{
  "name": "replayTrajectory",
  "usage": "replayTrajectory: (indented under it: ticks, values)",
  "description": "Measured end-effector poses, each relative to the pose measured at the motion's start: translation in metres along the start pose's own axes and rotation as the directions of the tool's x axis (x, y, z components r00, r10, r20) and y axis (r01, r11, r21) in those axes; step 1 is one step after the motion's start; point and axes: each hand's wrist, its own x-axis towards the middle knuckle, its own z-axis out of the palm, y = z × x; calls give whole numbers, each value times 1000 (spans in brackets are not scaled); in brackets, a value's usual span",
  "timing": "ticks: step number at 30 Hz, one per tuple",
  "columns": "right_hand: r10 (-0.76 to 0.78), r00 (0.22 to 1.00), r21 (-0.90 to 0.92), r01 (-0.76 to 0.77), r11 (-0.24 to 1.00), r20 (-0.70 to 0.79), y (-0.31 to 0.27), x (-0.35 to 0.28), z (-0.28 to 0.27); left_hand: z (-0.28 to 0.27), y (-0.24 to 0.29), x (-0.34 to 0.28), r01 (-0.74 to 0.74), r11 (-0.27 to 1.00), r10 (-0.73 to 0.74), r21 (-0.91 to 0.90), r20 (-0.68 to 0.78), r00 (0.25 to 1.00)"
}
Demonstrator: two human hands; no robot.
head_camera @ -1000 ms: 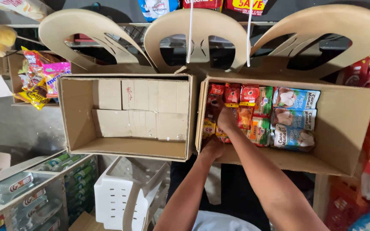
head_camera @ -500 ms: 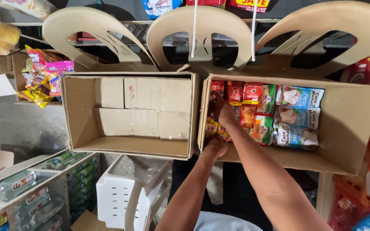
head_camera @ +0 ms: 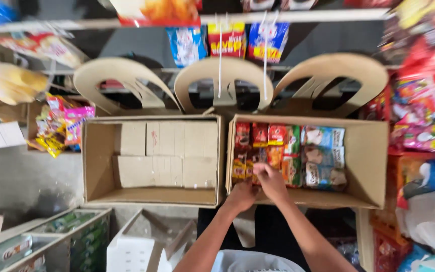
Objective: The recorder organizes small packets of coffee and food items into cardboard boxes and onto shelves in a grocery store.
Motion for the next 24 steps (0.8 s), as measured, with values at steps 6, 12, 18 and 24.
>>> replayTrajectory:
  ticks: [6,12,18,24]
  values:
    - [140,989,76,-136,988,-51,-40,-27,-21,-59,48,-40,-59,986,55,-153,-27,998]
    - [108,993,215,-96,972,-47,-148,-18,-44,-122,124,-62,-26,953,-31,-303,-180,983]
    - [-7,991,350,55,935,-137,-226,12,-72,-169,187,-63,-410,839,229,-357,-452,862]
    - [-252,921,277,336,900,-296,-318,37,-100,-221,248,-42,-597,753,323,-276,-637,701]
